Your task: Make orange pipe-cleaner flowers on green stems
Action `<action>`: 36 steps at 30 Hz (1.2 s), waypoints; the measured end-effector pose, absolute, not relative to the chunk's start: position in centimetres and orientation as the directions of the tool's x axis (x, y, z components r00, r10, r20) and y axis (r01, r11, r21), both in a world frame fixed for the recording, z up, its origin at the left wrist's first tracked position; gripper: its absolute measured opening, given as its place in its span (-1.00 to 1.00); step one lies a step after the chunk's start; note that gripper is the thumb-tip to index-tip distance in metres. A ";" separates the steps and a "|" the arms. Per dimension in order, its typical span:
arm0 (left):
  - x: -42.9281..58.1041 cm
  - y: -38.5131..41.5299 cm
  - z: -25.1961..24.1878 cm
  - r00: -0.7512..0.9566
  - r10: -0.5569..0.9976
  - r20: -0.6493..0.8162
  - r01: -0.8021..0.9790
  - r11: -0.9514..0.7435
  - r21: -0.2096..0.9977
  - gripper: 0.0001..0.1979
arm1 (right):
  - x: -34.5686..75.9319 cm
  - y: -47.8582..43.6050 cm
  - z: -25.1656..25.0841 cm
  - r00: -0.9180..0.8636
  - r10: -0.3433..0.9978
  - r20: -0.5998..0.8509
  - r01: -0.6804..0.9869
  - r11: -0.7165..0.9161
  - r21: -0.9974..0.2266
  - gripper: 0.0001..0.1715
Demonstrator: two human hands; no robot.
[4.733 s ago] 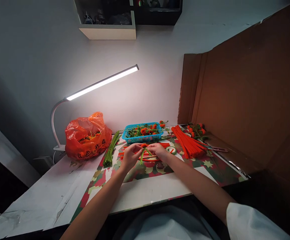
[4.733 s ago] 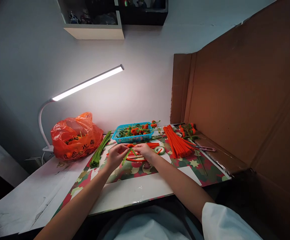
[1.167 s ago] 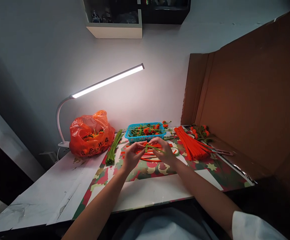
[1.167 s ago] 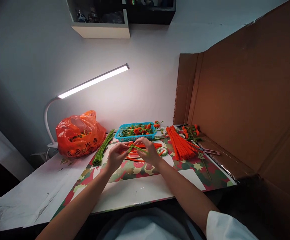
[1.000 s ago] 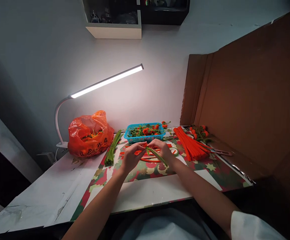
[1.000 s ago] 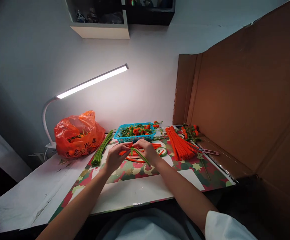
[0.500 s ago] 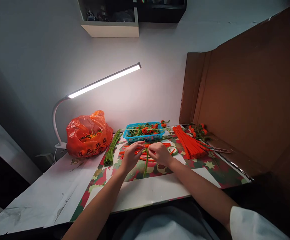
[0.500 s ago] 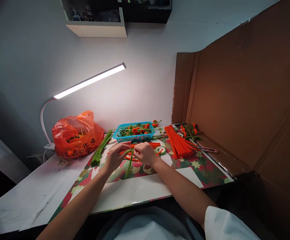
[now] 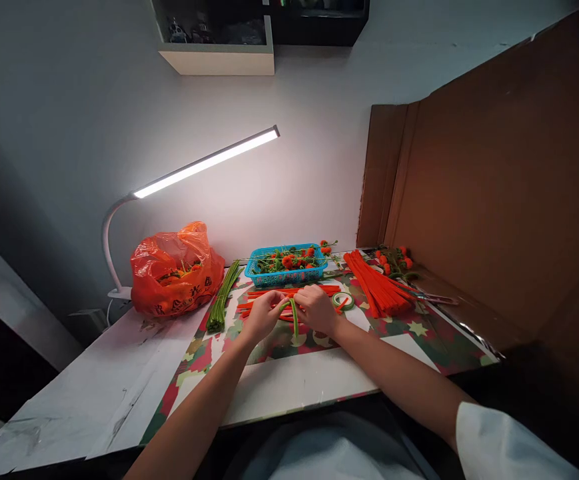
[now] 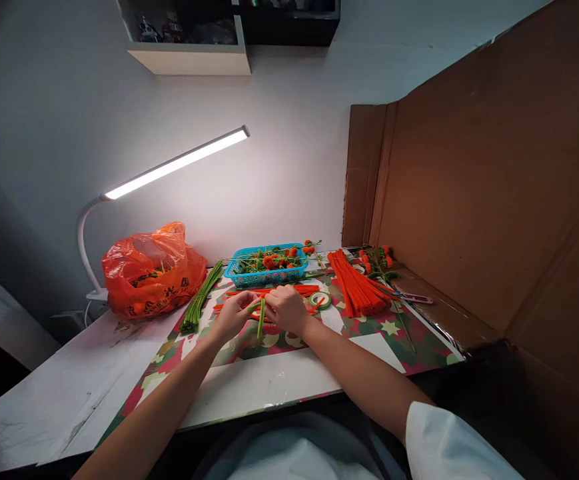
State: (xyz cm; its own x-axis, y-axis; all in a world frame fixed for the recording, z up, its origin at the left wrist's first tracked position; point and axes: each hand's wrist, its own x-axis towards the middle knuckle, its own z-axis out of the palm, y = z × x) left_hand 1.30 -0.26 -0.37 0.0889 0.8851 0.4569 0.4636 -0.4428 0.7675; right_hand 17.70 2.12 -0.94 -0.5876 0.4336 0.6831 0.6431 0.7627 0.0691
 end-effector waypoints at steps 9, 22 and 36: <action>1.5 -0.1 -0.7 0.123 0.894 0.431 0.398 -0.443 0.804 -0.78 | 17.8 2.7 -1.5 -0.504 0.489 0.712 0.567 0.809 -0.154 -0.70; 1.5 -0.3 -0.3 0.158 0.881 0.446 0.136 -0.467 0.874 -0.75 | 18.4 2.4 -0.3 -0.329 0.637 0.697 0.189 0.768 -0.612 -0.89; 1.7 -0.4 0.0 0.116 0.914 0.390 0.049 -0.397 0.916 -0.74 | 18.5 1.0 0.3 -0.295 0.512 0.806 0.192 0.859 -0.475 -0.89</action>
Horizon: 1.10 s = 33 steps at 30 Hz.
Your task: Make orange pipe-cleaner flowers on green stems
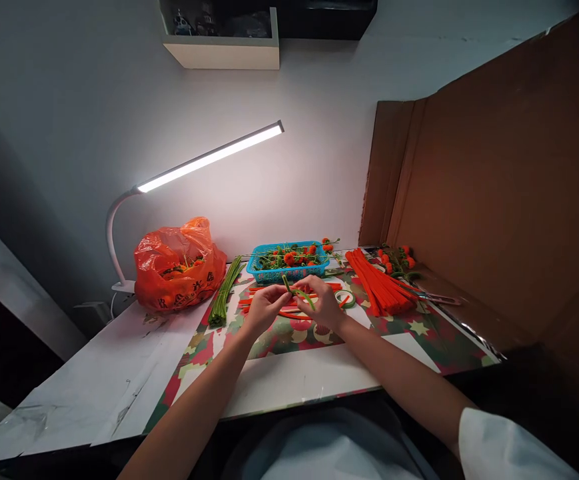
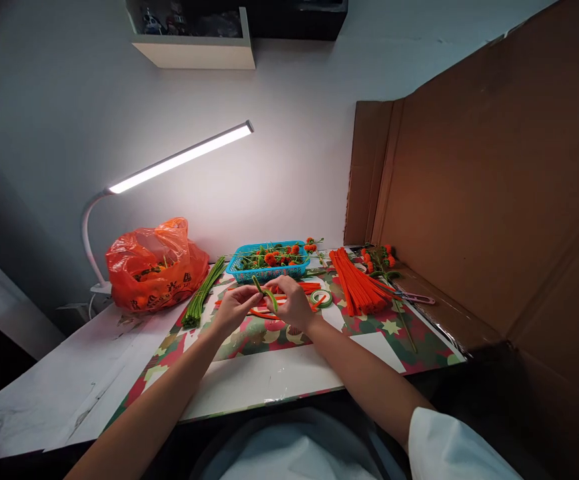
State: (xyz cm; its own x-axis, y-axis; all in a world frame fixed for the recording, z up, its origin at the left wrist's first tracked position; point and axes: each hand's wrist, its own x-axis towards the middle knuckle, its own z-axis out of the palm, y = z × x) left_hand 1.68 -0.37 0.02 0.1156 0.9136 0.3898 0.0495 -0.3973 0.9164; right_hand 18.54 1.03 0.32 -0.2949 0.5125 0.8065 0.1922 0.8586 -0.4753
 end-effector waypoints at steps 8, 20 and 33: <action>1.6 0.1 -0.4 0.036 0.936 0.350 0.018 -0.351 0.936 -0.69 | 17.8 0.6 -0.4 -0.253 0.606 0.754 0.128 0.793 -0.595 -0.85; 1.8 -0.3 -0.3 0.070 0.934 0.351 0.019 -0.353 0.936 -0.69 | 18.0 1.1 -0.2 -0.332 0.715 0.615 0.109 0.677 -0.728 -0.74; 1.7 -0.1 -0.3 0.161 0.918 0.363 0.084 -0.380 0.921 -0.74 | 17.8 1.2 -0.2 -0.202 0.812 0.547 0.117 0.575 -0.810 -0.73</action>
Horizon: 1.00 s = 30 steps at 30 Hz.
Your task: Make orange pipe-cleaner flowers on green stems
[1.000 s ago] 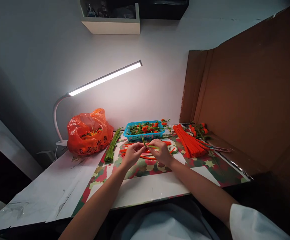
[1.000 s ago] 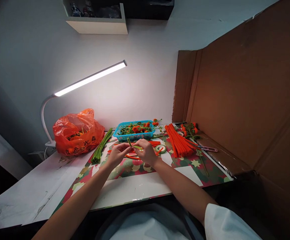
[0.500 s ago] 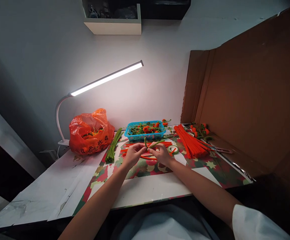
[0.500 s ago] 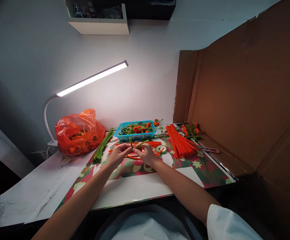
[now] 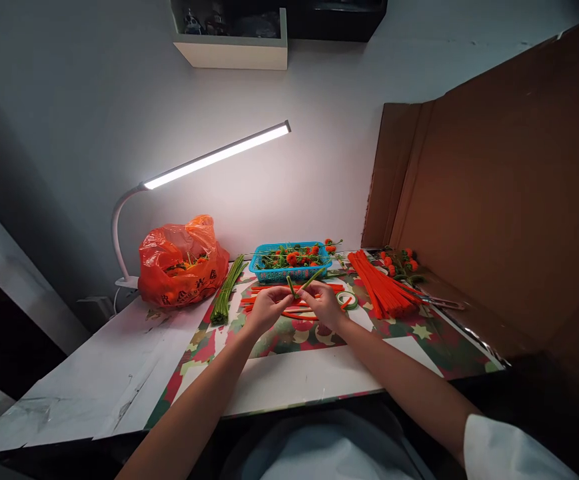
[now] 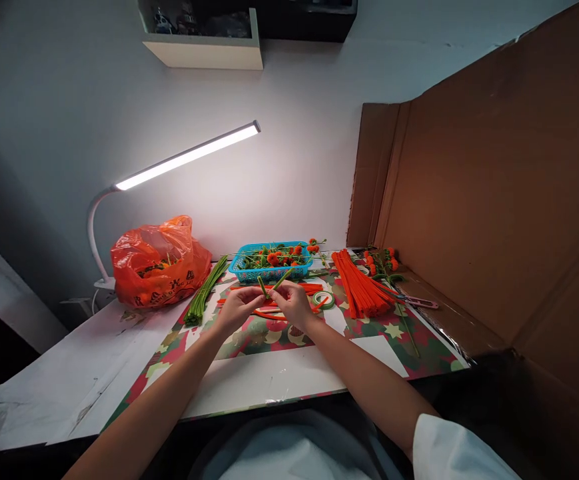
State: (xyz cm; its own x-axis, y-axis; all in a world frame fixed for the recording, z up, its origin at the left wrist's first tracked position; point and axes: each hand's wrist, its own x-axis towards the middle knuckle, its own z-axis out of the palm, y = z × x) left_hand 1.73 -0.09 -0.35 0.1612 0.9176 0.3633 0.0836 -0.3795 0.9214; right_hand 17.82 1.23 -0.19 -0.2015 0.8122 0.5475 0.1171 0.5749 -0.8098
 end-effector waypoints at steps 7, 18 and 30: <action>1.6 0.0 -0.7 0.170 0.875 0.453 0.137 -0.476 0.869 -0.80 | 18.0 2.1 -0.3 -0.266 0.871 0.413 -0.075 0.408 -0.910 -0.66; 1.6 -0.3 -0.7 0.189 0.849 0.493 0.196 -0.525 0.828 -0.85 | 18.0 2.8 -0.5 -0.241 0.888 0.392 -0.077 0.385 -0.919 -0.63; 2.1 -0.6 -0.4 0.080 0.855 0.512 0.228 -0.515 0.826 -0.80 | 17.5 1.8 -0.1 -0.190 0.960 0.204 -0.281 0.146 -0.949 -0.64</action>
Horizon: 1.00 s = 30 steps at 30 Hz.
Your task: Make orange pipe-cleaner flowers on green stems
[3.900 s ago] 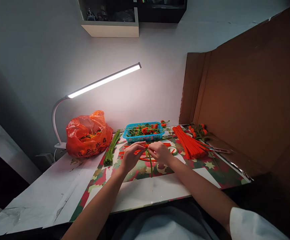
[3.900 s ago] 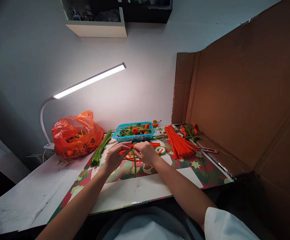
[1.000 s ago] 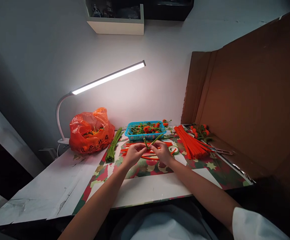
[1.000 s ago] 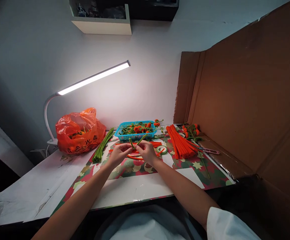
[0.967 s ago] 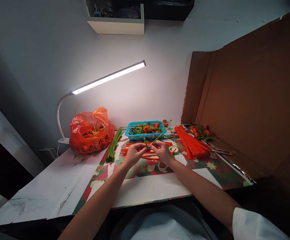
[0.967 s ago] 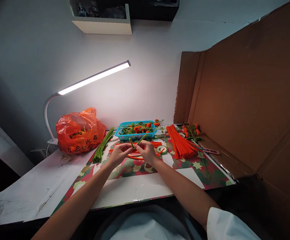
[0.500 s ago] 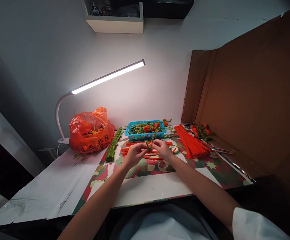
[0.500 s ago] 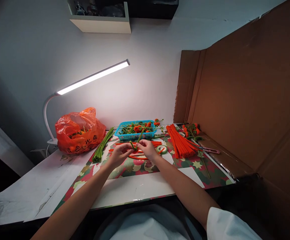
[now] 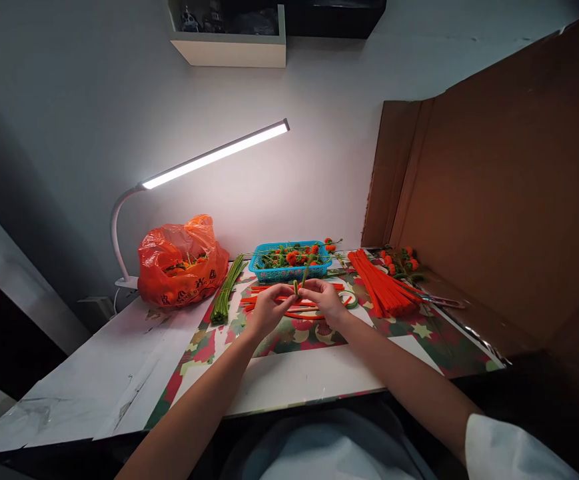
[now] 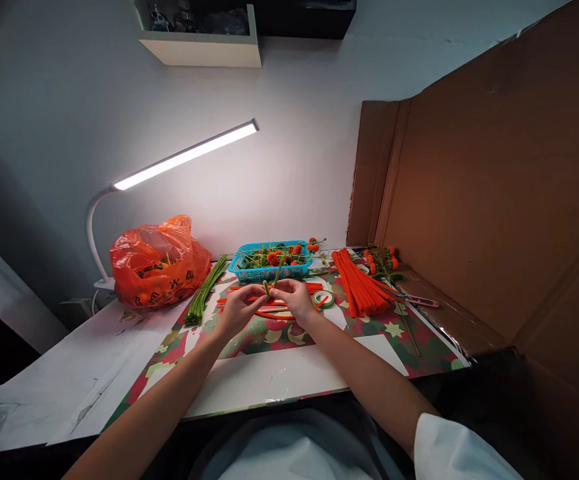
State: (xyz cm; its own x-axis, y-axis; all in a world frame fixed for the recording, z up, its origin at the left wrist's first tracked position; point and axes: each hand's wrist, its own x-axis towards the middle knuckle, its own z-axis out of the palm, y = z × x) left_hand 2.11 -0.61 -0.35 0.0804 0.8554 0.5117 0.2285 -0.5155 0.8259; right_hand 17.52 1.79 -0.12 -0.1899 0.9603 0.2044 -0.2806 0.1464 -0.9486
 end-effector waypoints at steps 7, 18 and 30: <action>3.1 -0.8 -0.3 -0.042 0.996 0.082 -0.224 -0.089 0.970 -0.63 | 16.9 1.1 -0.2 -0.272 0.957 0.106 -0.474 -0.037 -0.880 -0.61; 3.2 -0.7 -0.1 -0.029 0.989 0.142 -0.284 -0.144 0.948 -0.60 | 17.6 1.7 0.3 -0.340 0.900 0.274 -0.388 0.131 -0.912 -0.61; 2.9 -0.9 0.3 0.073 0.980 0.185 -0.321 -0.152 0.935 -0.65 | 18.5 1.5 1.1 -0.350 0.889 0.295 -0.372 0.158 -0.915 -0.66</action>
State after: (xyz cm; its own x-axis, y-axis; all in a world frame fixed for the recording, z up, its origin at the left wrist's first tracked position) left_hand 2.86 -0.87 0.29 0.0726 0.9801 0.1845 -0.3210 -0.1522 0.9348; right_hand 18.50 1.53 1.13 -0.3502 0.8889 0.2953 -0.3715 0.1575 -0.9150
